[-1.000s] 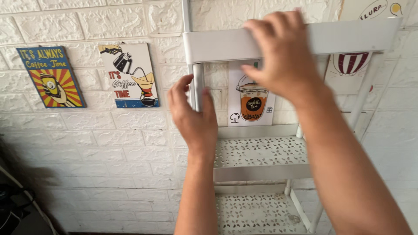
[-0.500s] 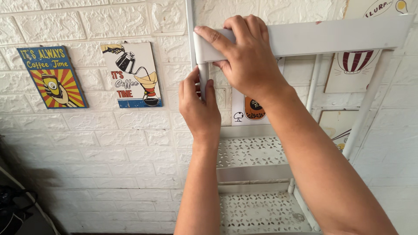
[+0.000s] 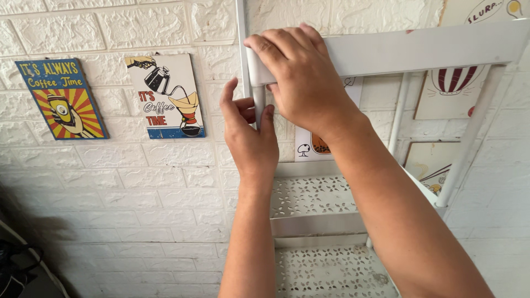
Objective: The person assembles a white plastic shelving unit by inserting vertical poles into the corner holes of perforated shelves and securing them with small white plastic caps. The person attaches multiple shelves to the frame and adds small hooks to the top shelf.
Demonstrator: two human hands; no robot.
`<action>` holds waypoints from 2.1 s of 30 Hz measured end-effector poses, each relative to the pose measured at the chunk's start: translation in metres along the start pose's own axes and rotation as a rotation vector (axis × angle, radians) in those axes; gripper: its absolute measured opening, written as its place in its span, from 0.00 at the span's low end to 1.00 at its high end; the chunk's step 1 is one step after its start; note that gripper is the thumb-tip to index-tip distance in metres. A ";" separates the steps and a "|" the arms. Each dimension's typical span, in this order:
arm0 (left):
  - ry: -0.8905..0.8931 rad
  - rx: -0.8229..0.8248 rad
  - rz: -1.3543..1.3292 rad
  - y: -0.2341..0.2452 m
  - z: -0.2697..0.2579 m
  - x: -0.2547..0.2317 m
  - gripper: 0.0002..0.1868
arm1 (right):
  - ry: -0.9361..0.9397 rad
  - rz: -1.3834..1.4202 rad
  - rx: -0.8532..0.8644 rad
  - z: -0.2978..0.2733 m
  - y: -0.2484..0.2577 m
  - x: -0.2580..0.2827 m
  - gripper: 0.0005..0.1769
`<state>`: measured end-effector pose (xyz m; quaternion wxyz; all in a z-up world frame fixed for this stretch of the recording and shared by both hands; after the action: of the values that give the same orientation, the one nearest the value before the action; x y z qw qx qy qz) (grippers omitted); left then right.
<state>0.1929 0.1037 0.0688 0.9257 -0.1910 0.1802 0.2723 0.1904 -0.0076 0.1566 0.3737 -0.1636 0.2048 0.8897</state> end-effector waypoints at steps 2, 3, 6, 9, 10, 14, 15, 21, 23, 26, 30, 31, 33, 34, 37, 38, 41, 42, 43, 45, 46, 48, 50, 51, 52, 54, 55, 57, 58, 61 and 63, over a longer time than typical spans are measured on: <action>0.001 0.007 0.009 0.002 0.000 0.000 0.34 | -0.022 0.002 -0.002 -0.002 -0.001 0.003 0.32; -0.010 0.015 0.004 0.002 0.000 0.000 0.34 | -0.033 0.002 -0.003 -0.004 -0.001 0.004 0.32; -0.009 0.039 0.002 0.001 -0.002 0.000 0.32 | -0.081 0.001 -0.008 -0.008 -0.001 0.004 0.32; -0.102 0.042 0.078 0.002 -0.003 -0.010 0.30 | -0.093 -0.029 0.016 -0.009 -0.004 0.006 0.33; -0.156 0.042 0.113 0.002 -0.003 -0.015 0.29 | -0.073 -0.046 0.006 -0.009 -0.003 0.006 0.36; -0.398 0.037 0.405 -0.005 -0.011 -0.038 0.30 | -0.069 -0.123 -0.018 -0.019 0.012 -0.008 0.38; -0.404 0.091 0.394 -0.012 -0.012 -0.042 0.30 | -0.085 -0.142 -0.021 -0.024 0.019 -0.014 0.38; -0.464 0.263 0.404 -0.062 -0.029 -0.063 0.31 | -0.247 -0.212 0.037 -0.068 0.058 -0.044 0.37; -0.485 0.292 0.391 -0.081 -0.034 -0.070 0.30 | -0.263 -0.232 0.025 -0.076 0.065 -0.051 0.37; -0.505 0.300 0.358 -0.106 -0.040 -0.076 0.27 | -0.280 -0.209 0.009 -0.090 0.074 -0.064 0.36; -0.504 0.309 0.321 -0.133 -0.050 -0.084 0.27 | -0.287 -0.186 -0.003 -0.107 0.087 -0.083 0.37; -0.502 0.315 0.314 -0.140 -0.053 -0.085 0.27 | -0.279 -0.184 -0.013 -0.111 0.090 -0.088 0.37; -0.500 0.280 0.347 -0.155 -0.058 -0.089 0.27 | -0.255 -0.180 -0.029 -0.118 0.097 -0.099 0.37; -0.503 0.260 0.369 -0.163 -0.057 -0.091 0.28 | -0.256 -0.156 -0.028 -0.119 0.099 -0.105 0.38; -0.505 0.222 0.401 -0.184 -0.060 -0.096 0.28 | -0.253 -0.104 -0.025 -0.128 0.113 -0.124 0.38; -0.505 0.218 0.413 -0.191 -0.062 -0.098 0.28 | -0.244 -0.098 -0.026 -0.131 0.117 -0.130 0.39; -0.513 0.210 0.449 -0.211 -0.064 -0.103 0.29 | -0.235 -0.056 -0.067 -0.138 0.126 -0.146 0.39; -0.520 0.210 0.459 -0.217 -0.063 -0.106 0.29 | -0.235 -0.041 -0.087 -0.141 0.130 -0.151 0.39; -0.527 0.211 0.470 -0.223 -0.062 -0.108 0.28 | -0.229 0.016 -0.113 -0.145 0.133 -0.157 0.39; -0.534 0.236 0.467 -0.228 -0.061 -0.111 0.29 | -0.228 0.134 -0.161 -0.158 0.140 -0.167 0.39; -0.534 0.255 0.464 -0.230 -0.062 -0.113 0.29 | -0.285 0.208 -0.189 -0.166 0.141 -0.174 0.38; -0.541 0.310 0.428 -0.232 -0.062 -0.117 0.30 | -0.399 0.355 -0.247 -0.183 0.142 -0.188 0.37; -0.562 0.370 0.401 -0.234 -0.062 -0.123 0.32 | -0.632 0.546 -0.262 -0.198 0.128 -0.198 0.31; -0.577 0.403 0.393 -0.235 -0.063 -0.126 0.34 | -0.745 0.639 -0.269 -0.206 0.123 -0.201 0.29; -0.595 0.432 0.383 -0.237 -0.062 -0.129 0.36 | -0.802 0.647 -0.179 -0.212 0.117 -0.201 0.25; -0.612 0.427 0.454 -0.239 -0.058 -0.132 0.38 | -0.913 0.662 0.009 -0.220 0.105 -0.199 0.18; -0.617 0.426 0.490 -0.241 -0.058 -0.132 0.39 | -0.914 0.652 0.001 -0.221 0.104 -0.198 0.17; -0.616 0.421 0.484 -0.242 -0.057 -0.131 0.38 | -0.922 0.642 -0.012 -0.222 0.101 -0.192 0.16; -0.619 0.415 0.476 -0.244 -0.056 -0.130 0.37 | -0.915 0.642 -0.026 -0.220 0.100 -0.191 0.16; -0.653 0.384 0.474 -0.246 -0.056 -0.129 0.38 | -0.900 0.645 -0.057 -0.218 0.102 -0.189 0.15; -0.653 0.394 0.450 -0.246 -0.056 -0.128 0.36 | -0.894 0.651 -0.067 -0.218 0.102 -0.189 0.15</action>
<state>0.2207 -0.1691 0.1389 0.8704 0.1291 -0.0362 0.4737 0.2722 -0.2916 0.0767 0.1244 0.2900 0.0375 0.9482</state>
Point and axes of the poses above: each hand's wrist, its own z-axis towards the middle knuckle, its own y-axis out of the back of the hand, x = y × z, the point moved 5 cm from there along z, towards the middle knuckle, and after that the axes turned 3 degrees about -z, right-handed, at the moved point
